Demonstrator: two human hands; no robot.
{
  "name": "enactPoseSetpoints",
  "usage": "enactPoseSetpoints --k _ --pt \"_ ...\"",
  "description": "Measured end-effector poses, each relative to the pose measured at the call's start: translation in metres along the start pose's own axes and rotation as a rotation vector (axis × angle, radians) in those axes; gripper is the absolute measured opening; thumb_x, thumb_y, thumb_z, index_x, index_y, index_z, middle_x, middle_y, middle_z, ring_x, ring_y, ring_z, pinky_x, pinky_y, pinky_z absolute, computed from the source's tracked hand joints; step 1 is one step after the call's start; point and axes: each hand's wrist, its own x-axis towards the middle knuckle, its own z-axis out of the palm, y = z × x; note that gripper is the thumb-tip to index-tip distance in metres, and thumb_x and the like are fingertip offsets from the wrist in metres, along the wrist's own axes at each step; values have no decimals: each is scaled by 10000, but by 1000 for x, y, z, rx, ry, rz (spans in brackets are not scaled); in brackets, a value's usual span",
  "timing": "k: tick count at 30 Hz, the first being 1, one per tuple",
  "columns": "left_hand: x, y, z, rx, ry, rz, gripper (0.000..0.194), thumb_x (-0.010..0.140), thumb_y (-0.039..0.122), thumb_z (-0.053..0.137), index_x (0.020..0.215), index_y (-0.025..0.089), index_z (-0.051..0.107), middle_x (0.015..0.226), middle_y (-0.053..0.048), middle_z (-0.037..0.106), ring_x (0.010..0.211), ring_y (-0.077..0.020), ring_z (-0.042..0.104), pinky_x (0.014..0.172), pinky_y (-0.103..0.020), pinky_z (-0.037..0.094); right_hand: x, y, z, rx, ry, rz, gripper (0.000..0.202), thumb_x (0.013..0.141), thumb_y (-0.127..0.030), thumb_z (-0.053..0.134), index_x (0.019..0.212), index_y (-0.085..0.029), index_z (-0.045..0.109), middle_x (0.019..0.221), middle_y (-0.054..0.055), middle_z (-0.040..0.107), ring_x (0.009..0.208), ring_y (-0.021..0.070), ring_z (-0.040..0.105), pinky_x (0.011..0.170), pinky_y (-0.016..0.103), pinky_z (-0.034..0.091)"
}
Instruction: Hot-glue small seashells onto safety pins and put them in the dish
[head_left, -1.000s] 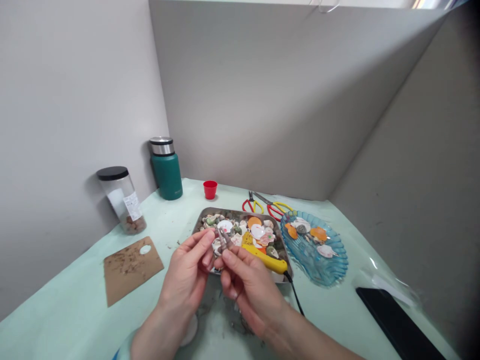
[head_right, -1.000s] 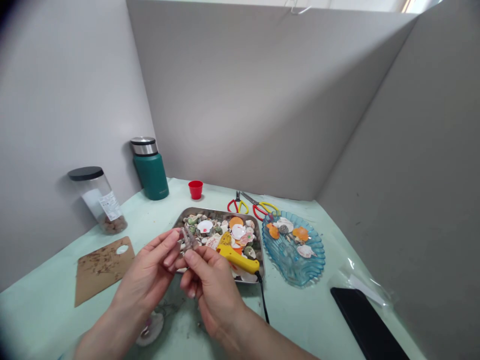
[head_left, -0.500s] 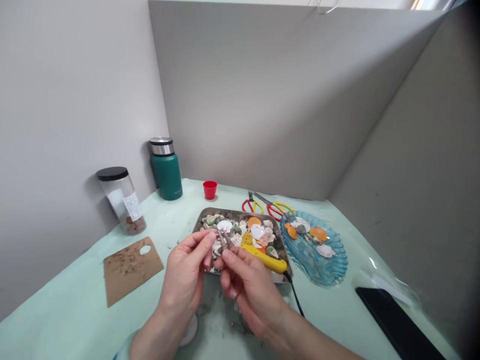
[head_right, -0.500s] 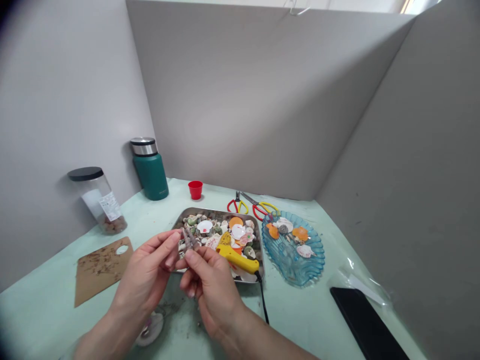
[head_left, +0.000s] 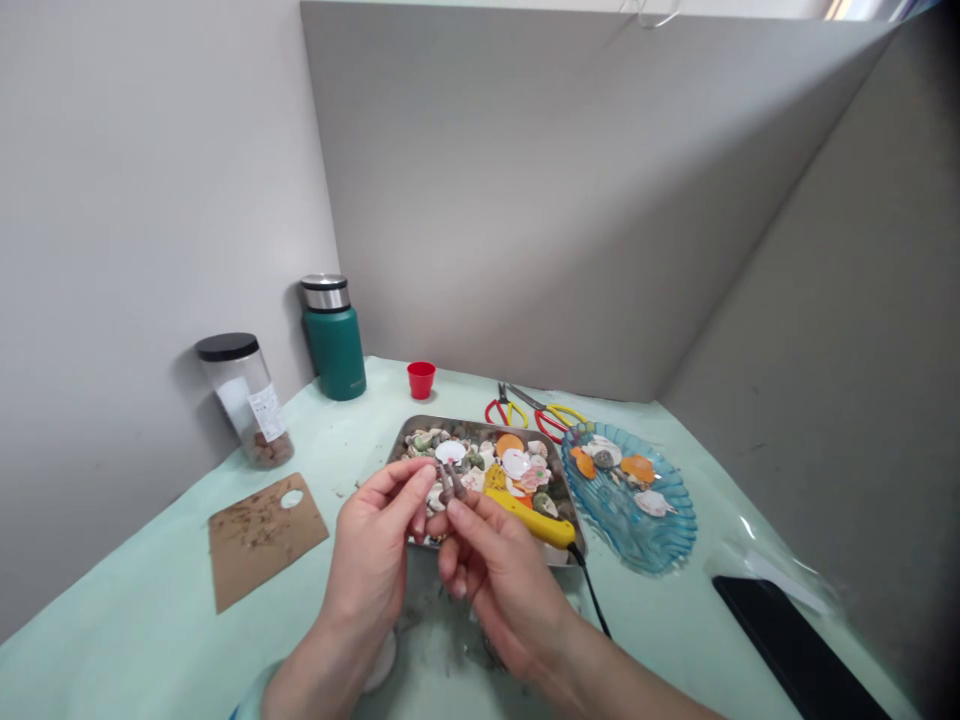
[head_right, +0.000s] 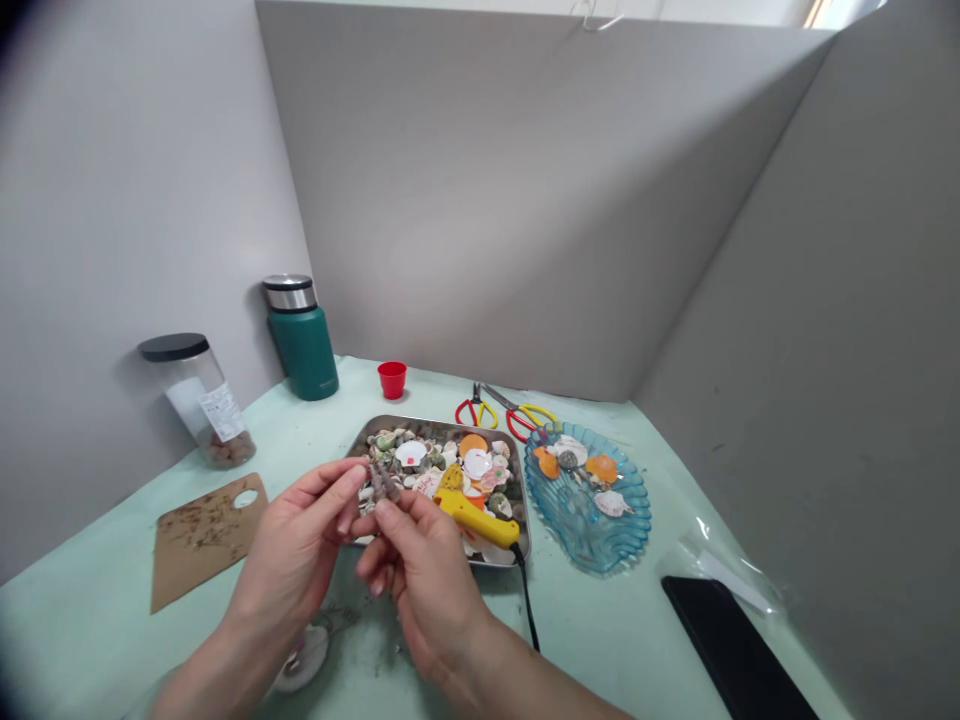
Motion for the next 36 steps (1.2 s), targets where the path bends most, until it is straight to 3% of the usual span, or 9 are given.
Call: enactPoseSetpoints --k 5,13,18,25,32,36 --pt "0 -1 0 31 -23 6 244 732 290 660 937 159 646 476 71 443 441 -65 435 418 -170 387 0 1 1 -18 32 -8 161 805 -263 601 841 -111 565 778 45 632 459 38 498 381 133 325" --pt "-2 0 -1 42 -72 13 191 747 287 652 888 160 638 492 64 475 469 -65 451 450 -173 406 1 -1 2 -10 30 -7 138 811 -244 595 851 -115 568 765 29 616 454 33 493 377 128 326" --pt "0 -1 0 78 -41 7 202 702 274 695 852 159 624 538 50 540 475 -59 473 463 -169 415 0 -1 1 -7 19 -14 129 813 -238 594 838 -115 565 738 15 602 461 32 496 380 126 325" --pt "0 -1 -2 90 -54 17 200 702 280 687 845 158 617 530 59 522 472 -59 472 457 -166 410 0 -1 3 -11 21 -12 147 795 -244 615 840 -115 560 707 7 597 447 31 487 376 124 332" --pt "3 0 -4 161 -42 109 171 709 256 681 850 180 618 707 27 613 565 -71 523 512 -170 441 0 -3 4 -46 16 11 167 790 -250 612 845 -109 541 738 25 612 460 35 502 375 122 352" --pt "2 2 -6 251 9 192 160 707 255 682 844 194 629 784 13 652 649 -88 563 561 -165 451 0 -7 3 -83 -5 63 276 756 -232 640 977 -118 519 806 38 613 538 71 548 380 137 392"
